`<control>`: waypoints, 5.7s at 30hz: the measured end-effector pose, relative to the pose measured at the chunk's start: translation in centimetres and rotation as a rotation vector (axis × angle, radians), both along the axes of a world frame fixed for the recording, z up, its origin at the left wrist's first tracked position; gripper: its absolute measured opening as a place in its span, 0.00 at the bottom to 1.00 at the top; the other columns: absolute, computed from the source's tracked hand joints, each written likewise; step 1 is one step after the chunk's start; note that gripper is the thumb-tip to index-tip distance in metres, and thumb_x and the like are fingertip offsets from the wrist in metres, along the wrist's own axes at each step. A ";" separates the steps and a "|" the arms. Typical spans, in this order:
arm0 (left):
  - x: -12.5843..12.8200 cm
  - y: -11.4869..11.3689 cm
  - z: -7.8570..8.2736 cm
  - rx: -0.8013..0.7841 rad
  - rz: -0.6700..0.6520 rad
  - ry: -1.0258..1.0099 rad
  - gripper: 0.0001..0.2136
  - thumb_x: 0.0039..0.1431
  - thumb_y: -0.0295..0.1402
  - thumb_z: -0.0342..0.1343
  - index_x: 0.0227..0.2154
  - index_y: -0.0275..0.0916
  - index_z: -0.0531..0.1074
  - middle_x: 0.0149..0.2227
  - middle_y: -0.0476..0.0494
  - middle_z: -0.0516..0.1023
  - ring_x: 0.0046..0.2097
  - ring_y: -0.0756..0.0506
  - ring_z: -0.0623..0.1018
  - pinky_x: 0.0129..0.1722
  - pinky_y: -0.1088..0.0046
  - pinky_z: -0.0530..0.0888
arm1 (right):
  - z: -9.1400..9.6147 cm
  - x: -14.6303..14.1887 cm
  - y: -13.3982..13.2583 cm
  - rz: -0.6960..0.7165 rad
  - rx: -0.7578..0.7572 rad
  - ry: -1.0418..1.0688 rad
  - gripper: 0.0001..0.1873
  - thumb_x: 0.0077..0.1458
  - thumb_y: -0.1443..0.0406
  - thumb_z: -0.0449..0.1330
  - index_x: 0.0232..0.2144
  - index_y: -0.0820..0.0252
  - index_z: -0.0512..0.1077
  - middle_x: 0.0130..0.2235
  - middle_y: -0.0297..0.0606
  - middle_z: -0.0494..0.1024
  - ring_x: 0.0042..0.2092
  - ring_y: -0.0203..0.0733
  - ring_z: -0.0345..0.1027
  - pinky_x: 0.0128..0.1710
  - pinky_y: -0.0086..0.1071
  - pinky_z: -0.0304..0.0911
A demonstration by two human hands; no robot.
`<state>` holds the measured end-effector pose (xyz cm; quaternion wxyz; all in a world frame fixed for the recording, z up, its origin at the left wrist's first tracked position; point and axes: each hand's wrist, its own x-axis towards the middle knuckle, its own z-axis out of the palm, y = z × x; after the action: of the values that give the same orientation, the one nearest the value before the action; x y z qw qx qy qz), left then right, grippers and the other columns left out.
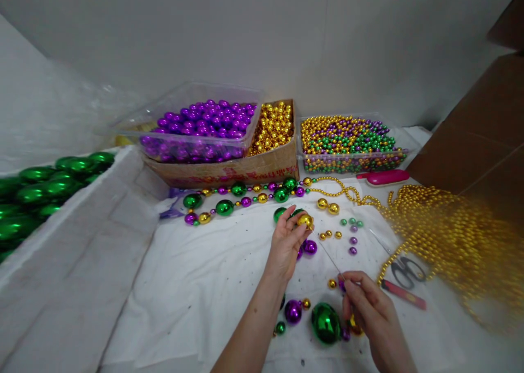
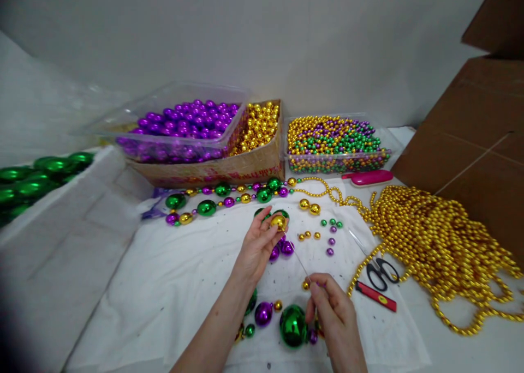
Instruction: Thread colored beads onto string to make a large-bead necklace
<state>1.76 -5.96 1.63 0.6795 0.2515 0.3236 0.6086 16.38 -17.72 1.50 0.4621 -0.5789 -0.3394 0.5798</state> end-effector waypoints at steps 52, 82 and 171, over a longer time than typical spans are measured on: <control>-3.6 -2.7 3.1 -0.378 0.012 -0.302 0.10 0.63 0.28 0.48 0.33 0.29 0.73 0.32 0.36 0.79 0.32 0.49 0.79 0.34 0.76 0.78 | 9.6 -3.4 3.1 0.087 1.132 -0.854 0.18 0.55 0.79 0.49 0.44 0.60 0.68 0.39 0.40 0.77 0.38 0.38 0.72 0.33 0.28 0.66; 3.8 -3.0 4.4 0.160 -0.103 0.368 0.09 0.58 0.35 0.55 0.34 0.39 0.79 0.53 0.43 0.73 0.56 0.42 0.68 0.56 0.67 0.60 | 3.4 3.3 5.1 0.153 0.616 -0.863 0.13 0.58 0.62 0.56 0.46 0.55 0.72 0.45 0.40 0.76 0.48 0.47 0.64 0.48 0.44 0.60; 1.8 -0.1 -1.8 -0.379 -0.112 -0.129 0.04 0.56 0.24 0.54 0.33 0.34 0.73 0.34 0.40 0.79 0.32 0.51 0.77 0.34 0.76 0.73 | 1.5 3.9 -0.1 0.040 0.083 -0.341 0.24 0.55 0.52 0.54 0.42 0.65 0.74 0.16 0.28 0.59 0.20 0.35 0.56 0.20 0.28 0.53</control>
<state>3.53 -6.06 -0.14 0.7667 0.0974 0.3737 0.5129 20.25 -17.79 2.98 0.4096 -0.6423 -0.4480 0.4680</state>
